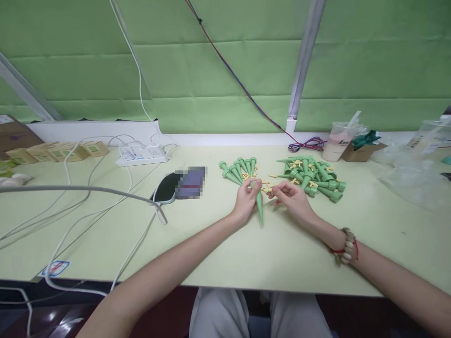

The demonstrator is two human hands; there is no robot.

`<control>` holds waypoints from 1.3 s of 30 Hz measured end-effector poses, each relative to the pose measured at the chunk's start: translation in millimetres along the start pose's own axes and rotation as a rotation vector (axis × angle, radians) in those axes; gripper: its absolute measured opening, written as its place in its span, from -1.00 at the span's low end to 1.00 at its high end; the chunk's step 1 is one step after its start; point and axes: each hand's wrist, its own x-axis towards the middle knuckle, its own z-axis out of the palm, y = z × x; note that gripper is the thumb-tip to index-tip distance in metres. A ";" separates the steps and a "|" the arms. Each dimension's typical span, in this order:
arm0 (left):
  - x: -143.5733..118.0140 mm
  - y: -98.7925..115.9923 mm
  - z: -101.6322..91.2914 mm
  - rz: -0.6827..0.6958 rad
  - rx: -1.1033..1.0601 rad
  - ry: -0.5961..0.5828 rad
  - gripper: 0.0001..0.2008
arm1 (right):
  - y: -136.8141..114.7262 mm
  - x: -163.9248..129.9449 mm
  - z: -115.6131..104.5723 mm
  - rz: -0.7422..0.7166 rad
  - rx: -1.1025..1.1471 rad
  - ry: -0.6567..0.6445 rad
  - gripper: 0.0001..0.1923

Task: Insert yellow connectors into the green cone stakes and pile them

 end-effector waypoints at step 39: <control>-8.6 2.8 1.5 -0.051 -0.106 0.084 -0.57 | -13.8 -8.1 7.5 0.067 0.076 -0.016 -0.72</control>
